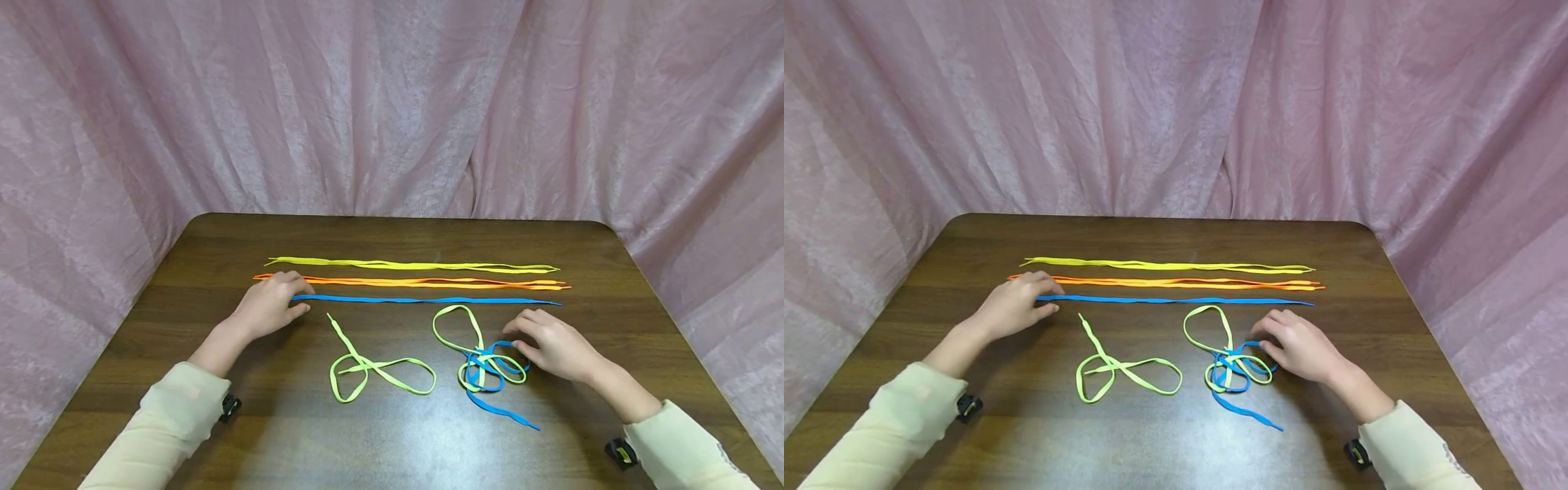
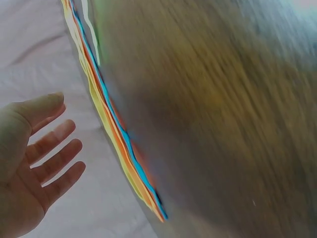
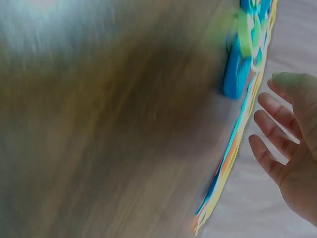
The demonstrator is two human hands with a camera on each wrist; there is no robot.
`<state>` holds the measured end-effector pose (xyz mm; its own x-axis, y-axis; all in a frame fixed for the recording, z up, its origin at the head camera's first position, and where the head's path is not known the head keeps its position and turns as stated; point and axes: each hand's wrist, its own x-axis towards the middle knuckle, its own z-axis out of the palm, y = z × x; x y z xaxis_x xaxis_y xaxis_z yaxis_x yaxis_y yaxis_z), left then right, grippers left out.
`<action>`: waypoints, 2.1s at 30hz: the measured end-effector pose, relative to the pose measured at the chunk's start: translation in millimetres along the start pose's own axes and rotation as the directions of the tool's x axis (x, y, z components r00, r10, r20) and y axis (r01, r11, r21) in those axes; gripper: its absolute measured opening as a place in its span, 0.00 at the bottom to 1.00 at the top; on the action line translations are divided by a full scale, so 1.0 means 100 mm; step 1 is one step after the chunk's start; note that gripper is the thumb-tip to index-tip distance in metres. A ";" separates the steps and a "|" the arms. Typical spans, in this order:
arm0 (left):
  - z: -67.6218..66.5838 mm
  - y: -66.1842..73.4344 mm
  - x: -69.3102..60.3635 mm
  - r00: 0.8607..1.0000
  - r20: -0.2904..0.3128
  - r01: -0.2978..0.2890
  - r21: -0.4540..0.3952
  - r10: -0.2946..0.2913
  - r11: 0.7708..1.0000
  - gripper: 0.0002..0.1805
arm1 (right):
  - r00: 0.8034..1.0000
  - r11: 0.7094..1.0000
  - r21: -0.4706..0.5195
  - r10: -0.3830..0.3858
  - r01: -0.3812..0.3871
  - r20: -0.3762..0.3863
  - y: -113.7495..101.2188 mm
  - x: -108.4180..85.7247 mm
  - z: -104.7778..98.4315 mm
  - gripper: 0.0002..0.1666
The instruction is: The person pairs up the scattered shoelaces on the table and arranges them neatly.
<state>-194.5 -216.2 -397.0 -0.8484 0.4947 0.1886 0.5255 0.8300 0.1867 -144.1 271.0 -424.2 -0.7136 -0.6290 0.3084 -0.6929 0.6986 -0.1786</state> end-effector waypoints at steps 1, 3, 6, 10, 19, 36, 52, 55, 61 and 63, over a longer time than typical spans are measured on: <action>0.00 0.03 0.00 1.000 -0.001 -0.014 0.002 0.014 1.000 0.12 | 1.000 1.000 0.010 -0.014 0.014 0.007 -0.03 0.00 0.01 0.13; 0.01 0.09 0.01 0.999 0.005 -0.035 0.006 0.035 0.999 0.13 | 0.999 0.999 0.024 -0.046 0.046 0.009 -0.10 0.01 0.04 0.13; 0.03 0.18 0.02 0.998 0.016 -0.067 0.015 0.067 0.998 0.14 | 0.996 0.995 0.035 -0.094 0.094 -0.001 -0.19 0.02 0.08 0.14; 0.06 0.29 0.04 0.993 0.022 -0.116 0.013 0.116 0.993 0.13 | 0.989 0.989 0.022 -0.144 0.145 -0.013 -0.28 0.04 0.12 0.14; 0.17 0.48 0.09 0.972 0.000 -0.237 0.010 0.237 0.972 0.13 | 0.985 0.985 -0.035 -0.167 0.168 0.029 -0.39 0.04 0.20 0.14; 0.25 0.91 0.17 0.920 0.028 -0.391 0.005 0.391 0.920 0.09 | 0.997 0.997 -0.006 -0.082 0.082 0.017 -0.36 0.12 0.13 0.14; 0.32 1.43 0.36 0.832 0.022 -0.554 0.092 0.554 0.828 0.10 | 0.989 0.997 -0.024 0.070 -0.074 -0.133 -0.08 0.23 -0.31 0.12; 0.34 1.57 0.39 0.813 0.030 -0.581 0.109 0.581 0.807 0.10 | 0.981 0.994 -0.025 0.103 -0.109 -0.163 0.00 0.22 -0.38 0.12; 0.40 1.83 0.43 0.778 0.091 -0.628 0.130 0.621 0.767 0.11 | 0.963 0.983 -0.048 0.162 -0.176 -0.218 0.12 0.17 -0.47 0.13; 0.42 1.91 0.43 0.765 0.119 -0.644 0.141 0.633 0.752 0.12 | 0.957 0.980 -0.054 0.175 -0.192 -0.232 0.14 0.16 -0.49 0.13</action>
<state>-133.4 -25.1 -393.8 -0.3239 0.9345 0.1474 0.9324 0.3417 -0.1175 -160.5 287.7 -376.4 -0.7803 -0.4005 0.4804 -0.5360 0.8241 -0.1835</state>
